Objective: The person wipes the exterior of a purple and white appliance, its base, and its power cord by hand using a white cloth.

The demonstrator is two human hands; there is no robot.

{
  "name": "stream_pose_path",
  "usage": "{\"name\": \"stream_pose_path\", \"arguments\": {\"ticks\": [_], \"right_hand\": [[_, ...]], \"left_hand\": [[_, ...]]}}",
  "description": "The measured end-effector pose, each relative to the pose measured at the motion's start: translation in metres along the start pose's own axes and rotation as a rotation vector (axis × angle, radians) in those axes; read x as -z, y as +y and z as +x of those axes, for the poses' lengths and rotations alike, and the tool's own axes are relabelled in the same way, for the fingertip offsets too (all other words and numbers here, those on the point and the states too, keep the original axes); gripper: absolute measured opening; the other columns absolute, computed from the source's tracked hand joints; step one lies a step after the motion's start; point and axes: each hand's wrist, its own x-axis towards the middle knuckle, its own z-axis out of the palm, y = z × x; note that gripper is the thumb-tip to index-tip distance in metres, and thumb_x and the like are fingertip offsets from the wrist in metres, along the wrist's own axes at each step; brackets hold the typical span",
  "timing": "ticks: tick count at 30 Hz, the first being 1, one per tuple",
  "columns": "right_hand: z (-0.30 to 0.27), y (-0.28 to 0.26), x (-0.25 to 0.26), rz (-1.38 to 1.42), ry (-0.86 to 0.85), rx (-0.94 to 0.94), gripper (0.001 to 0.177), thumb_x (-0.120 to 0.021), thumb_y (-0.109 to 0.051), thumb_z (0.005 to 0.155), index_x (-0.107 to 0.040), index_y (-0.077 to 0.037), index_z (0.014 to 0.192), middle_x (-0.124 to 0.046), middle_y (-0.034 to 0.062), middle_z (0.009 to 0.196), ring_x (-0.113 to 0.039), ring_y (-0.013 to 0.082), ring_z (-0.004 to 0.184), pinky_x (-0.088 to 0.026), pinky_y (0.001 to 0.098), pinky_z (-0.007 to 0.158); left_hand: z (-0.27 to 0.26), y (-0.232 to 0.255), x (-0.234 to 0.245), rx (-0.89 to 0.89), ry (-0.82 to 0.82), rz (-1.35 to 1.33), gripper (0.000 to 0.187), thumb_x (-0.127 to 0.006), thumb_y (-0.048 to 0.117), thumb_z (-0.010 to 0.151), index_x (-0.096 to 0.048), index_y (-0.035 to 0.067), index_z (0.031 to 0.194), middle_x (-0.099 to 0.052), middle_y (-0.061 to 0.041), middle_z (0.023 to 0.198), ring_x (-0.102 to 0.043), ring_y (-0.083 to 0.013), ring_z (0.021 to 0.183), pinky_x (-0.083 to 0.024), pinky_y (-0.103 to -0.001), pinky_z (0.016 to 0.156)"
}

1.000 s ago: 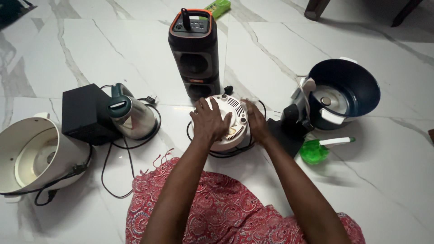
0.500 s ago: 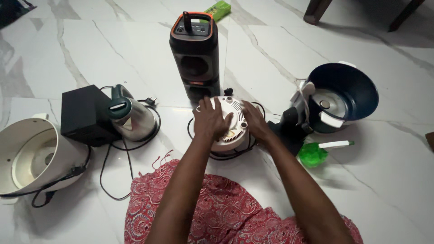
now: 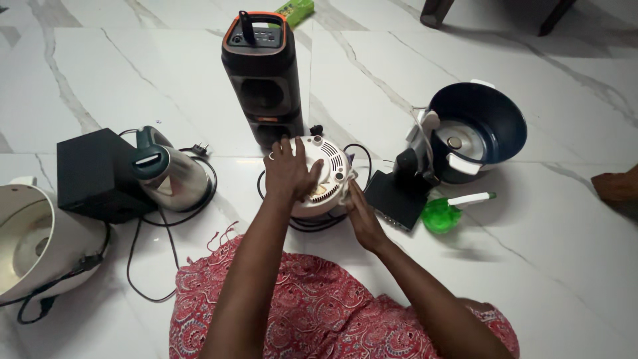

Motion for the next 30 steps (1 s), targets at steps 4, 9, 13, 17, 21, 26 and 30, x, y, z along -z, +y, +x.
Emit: {"name": "stream_pose_path", "arguments": {"ticks": [4, 9, 13, 17, 21, 26, 30], "right_hand": [[0.015, -0.001, -0.006, 0.288, 0.027, -0.113, 0.081, -0.027, -0.057, 0.106, -0.011, -0.004, 0.164, -0.017, 0.0198, 0.171, -0.019, 0.0333, 0.158, -0.019, 0.0404, 0.124], [0.029, 0.007, -0.013, 0.349, 0.037, -0.296, 0.082, -0.029, -0.059, 0.103, -0.01, -0.012, 0.168, -0.039, 0.0194, 0.16, -0.03, 0.0297, 0.153, -0.019, 0.039, 0.124], [0.033, 0.01, -0.016, 0.5, 0.061, -0.252, 0.081, -0.027, -0.06, 0.105, -0.011, -0.01, 0.165, -0.025, 0.015, 0.169, -0.024, 0.0279, 0.155, -0.018, 0.0382, 0.125], [0.033, 0.007, -0.022, 0.462, 0.116, -0.379, 0.077, -0.027, -0.058, 0.105, -0.02, -0.009, 0.164, -0.038, 0.0174, 0.163, -0.033, 0.028, 0.152, -0.025, 0.0365, 0.123], [0.029, 0.004, -0.027, 0.202, 0.186, -0.1, 0.072, -0.028, -0.05, 0.111, -0.018, -0.002, 0.163, -0.026, 0.0222, 0.169, -0.023, 0.0329, 0.157, -0.021, 0.0383, 0.124], [0.032, -0.003, -0.028, 0.067, 0.23, -0.046, 0.067, -0.03, -0.045, 0.111, -0.021, -0.002, 0.163, -0.031, 0.0231, 0.167, -0.031, 0.0356, 0.155, -0.027, 0.0386, 0.123], [0.039, -0.009, -0.017, 0.141, 0.167, -0.145, 0.067, -0.03, -0.043, 0.107, -0.02, -0.007, 0.163, -0.035, 0.0192, 0.163, -0.047, 0.032, 0.142, -0.037, 0.0381, 0.116]], "left_hand": [[-0.001, -0.001, -0.001, -0.022, -0.012, 0.011, 0.085, -0.048, 0.061, 0.096, -0.037, 0.0, 0.153, -0.035, -0.027, 0.156, -0.035, -0.0451, 0.141, -0.037, -0.061, 0.107], [0.0, 0.001, -0.001, 0.03, -0.006, 0.013, 0.086, -0.048, 0.063, 0.095, -0.037, 0.001, 0.154, -0.035, -0.028, 0.155, -0.033, -0.0465, 0.142, -0.037, -0.063, 0.106], [0.0, 0.001, -0.003, 0.026, 0.006, 0.038, 0.085, -0.047, 0.062, 0.096, -0.038, 0.0, 0.153, -0.035, -0.028, 0.155, -0.034, -0.0465, 0.142, -0.038, -0.063, 0.106], [0.0, 0.0, -0.003, 0.018, 0.0, 0.027, 0.085, -0.048, 0.062, 0.096, -0.037, 0.0, 0.153, -0.034, -0.028, 0.156, -0.033, -0.0475, 0.142, -0.038, -0.063, 0.106], [-0.001, -0.006, -0.002, -0.013, 0.001, -0.011, 0.086, -0.05, 0.061, 0.094, -0.037, -0.001, 0.152, -0.034, -0.029, 0.155, -0.033, -0.0484, 0.141, -0.037, -0.063, 0.106], [-0.002, -0.007, -0.002, -0.02, 0.014, -0.016, 0.085, -0.05, 0.06, 0.095, -0.037, -0.002, 0.153, -0.035, -0.03, 0.156, -0.034, -0.0486, 0.142, -0.038, -0.063, 0.106], [-0.002, -0.008, -0.004, -0.025, 0.02, -0.025, 0.086, -0.05, 0.061, 0.095, -0.037, -0.002, 0.153, -0.034, -0.03, 0.156, -0.033, -0.0488, 0.142, -0.038, -0.063, 0.107]]}}
